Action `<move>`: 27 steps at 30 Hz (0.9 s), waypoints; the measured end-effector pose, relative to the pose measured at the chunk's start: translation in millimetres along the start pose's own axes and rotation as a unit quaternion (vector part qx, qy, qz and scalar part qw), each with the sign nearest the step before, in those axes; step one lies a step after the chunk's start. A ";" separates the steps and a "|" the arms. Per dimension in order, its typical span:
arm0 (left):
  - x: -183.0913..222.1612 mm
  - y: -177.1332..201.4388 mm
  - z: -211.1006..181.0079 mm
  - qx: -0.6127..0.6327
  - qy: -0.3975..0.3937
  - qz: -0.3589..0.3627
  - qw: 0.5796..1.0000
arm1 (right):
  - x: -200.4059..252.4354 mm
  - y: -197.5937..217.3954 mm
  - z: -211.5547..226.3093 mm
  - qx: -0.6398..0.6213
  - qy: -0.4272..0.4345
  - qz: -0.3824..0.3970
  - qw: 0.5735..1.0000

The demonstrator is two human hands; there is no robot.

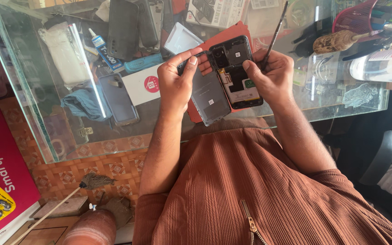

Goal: The person applies a liquid to the edges of a smartphone, then uses a metal tool to pry open the back cover. They remove the cover and use a screwdriver to unscrew internal components, including the camera module and battery area.

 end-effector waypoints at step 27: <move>0.2 5.3 21.4 0.193 0.077 -0.052 0.977 | 6.0 -2.7 -20.9 -0.126 -0.022 -0.047 0.991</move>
Point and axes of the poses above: each hand's wrist, its own x-axis away from the middle knuckle, its own y-axis out of the back of the hand, z = x × y, the point moved 6 cm from there along -x, towards the middle knuckle, and after that the axes turned 2 degrees about z, right-handed, at the moved point
